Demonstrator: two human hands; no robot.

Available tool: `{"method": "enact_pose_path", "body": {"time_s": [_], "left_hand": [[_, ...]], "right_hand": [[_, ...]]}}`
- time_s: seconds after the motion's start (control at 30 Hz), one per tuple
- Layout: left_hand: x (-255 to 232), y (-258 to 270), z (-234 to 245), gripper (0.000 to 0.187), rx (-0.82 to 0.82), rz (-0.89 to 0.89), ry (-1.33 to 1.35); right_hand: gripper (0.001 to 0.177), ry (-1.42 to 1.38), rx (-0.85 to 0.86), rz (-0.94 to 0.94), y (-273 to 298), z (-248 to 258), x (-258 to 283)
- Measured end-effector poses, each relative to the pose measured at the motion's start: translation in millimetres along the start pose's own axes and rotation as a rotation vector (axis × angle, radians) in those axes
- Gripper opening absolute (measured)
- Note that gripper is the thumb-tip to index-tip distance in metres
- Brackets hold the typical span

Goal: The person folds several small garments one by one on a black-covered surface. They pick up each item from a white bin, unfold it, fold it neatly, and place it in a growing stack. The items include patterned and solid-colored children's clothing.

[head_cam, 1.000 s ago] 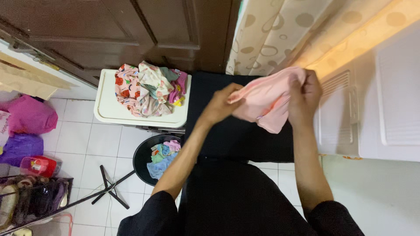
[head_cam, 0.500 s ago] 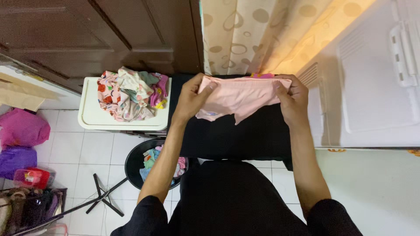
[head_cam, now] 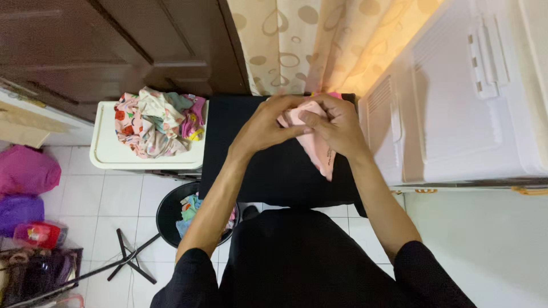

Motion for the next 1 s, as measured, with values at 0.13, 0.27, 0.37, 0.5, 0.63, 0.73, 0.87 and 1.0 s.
{"method": "enact_pose_path", "body": {"time_s": [0.13,0.27,0.37,0.5,0.63,0.73,0.87,1.0], "left_hand": [[0,-8,-11,0.034,0.108,0.071,-0.071],[3,11,5,0.021,0.013,0.024,0.024],[30,37,30,0.021,-0.124,0.225,0.073],[66,87,64,0.018,-0.258,0.418,0.117],[96,140,92,0.018,-0.433,0.548,0.175],[118,177,104,0.018,-0.516,0.569,0.257],[159,220,101,0.018,-0.534,0.609,0.337],[213,257,95,0.021,-0.544,0.665,0.206]], "right_hand": [[0.038,-0.341,0.067,0.091,8,3,6],[0.053,-0.099,0.25,-0.195,38,-7,-47],[0.042,0.056,0.43,-0.32,63,-14,-94],[0.032,-0.017,0.395,-0.487,88,4,-144],[0.021,0.078,0.256,-0.52,99,27,-168],[0.018,-0.082,0.171,-0.537,107,31,-174],[0.017,-0.261,0.026,-0.529,118,13,-192],[0.018,-0.241,-0.139,-0.632,129,-2,-229]]}}
Point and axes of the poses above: each hand's wrist, its own y-axis away from the middle knuckle, its own z-axis out of the back of the hand, x = y × z, the point moved 7 cm from there along -y, towards the middle knuckle, and after that the axes turned 4 degrees about -x, right-handed, at the moved point
